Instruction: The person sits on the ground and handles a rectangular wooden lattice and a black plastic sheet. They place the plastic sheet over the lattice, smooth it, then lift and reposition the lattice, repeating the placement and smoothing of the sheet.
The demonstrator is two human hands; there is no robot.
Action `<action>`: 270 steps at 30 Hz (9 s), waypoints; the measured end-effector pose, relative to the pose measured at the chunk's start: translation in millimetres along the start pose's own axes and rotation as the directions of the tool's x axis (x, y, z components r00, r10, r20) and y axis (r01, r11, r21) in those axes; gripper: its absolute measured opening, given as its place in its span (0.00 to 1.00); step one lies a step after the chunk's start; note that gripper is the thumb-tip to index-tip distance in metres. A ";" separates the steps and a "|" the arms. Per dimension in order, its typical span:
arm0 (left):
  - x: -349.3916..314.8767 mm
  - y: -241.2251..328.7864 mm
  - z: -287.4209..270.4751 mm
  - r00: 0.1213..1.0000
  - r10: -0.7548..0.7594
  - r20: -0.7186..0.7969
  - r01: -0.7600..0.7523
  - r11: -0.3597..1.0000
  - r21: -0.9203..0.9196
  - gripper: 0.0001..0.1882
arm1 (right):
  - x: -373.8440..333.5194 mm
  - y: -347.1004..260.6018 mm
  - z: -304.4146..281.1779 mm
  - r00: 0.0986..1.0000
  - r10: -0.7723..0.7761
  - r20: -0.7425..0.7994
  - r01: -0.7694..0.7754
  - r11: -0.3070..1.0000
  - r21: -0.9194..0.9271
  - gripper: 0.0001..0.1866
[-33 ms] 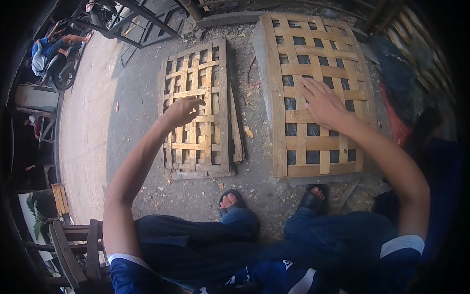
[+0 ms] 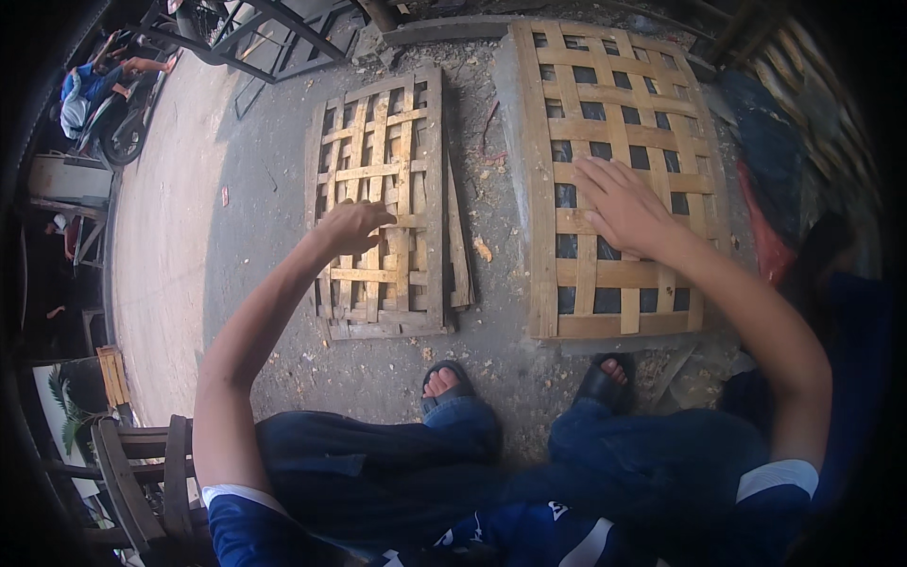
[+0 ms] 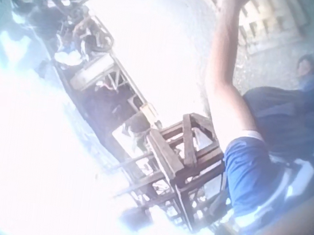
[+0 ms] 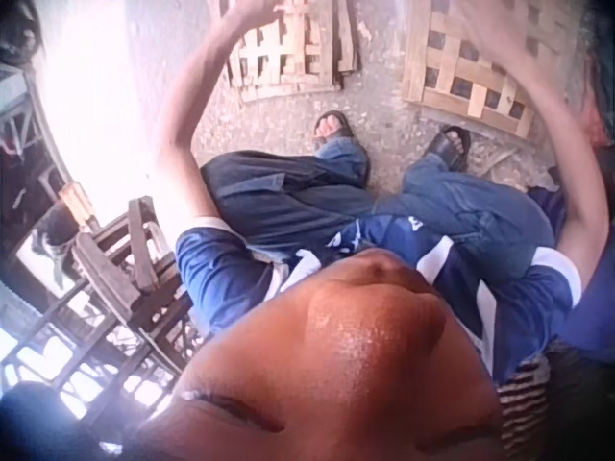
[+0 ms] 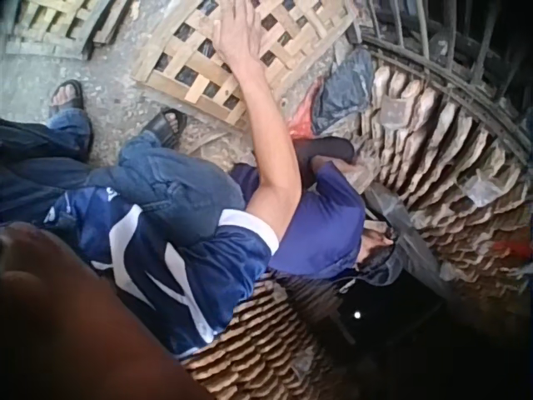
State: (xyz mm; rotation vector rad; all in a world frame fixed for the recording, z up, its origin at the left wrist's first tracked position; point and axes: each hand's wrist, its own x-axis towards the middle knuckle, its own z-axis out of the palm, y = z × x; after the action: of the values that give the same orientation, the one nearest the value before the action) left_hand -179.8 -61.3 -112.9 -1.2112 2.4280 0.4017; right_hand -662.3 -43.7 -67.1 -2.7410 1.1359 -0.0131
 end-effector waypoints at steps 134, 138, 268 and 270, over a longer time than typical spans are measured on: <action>-54.1 -43.2 -184.2 0.884 -0.230 -0.406 -0.282 0.430 -0.858 0.10 | 138.3 64.1 -161.6 0.762 0.611 -0.213 0.233 0.048 0.971 0.13; -75.4 -73.1 -195.5 0.769 -0.341 -0.541 -0.240 0.630 -0.738 0.10 | 158.7 42.5 -171.5 0.703 0.707 -0.076 0.181 -0.074 0.981 0.02; -28.0 55.2 -223.0 0.658 -0.315 -0.683 -0.719 -0.532 -0.447 0.17 | 117.2 -97.1 -142.7 0.982 0.189 0.028 0.101 -0.639 0.762 0.30; -25.8 73.0 -230.3 0.613 -0.530 -0.586 -0.788 -0.468 -0.401 0.17 | 105.9 -92.8 -163.7 0.930 0.368 0.017 0.160 -0.445 0.881 0.27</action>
State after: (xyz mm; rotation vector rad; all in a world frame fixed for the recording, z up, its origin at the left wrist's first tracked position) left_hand -275.2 -97.6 107.5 -1.2146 2.0382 3.9395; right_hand -534.4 -79.4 103.1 -0.7605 0.6467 -0.9989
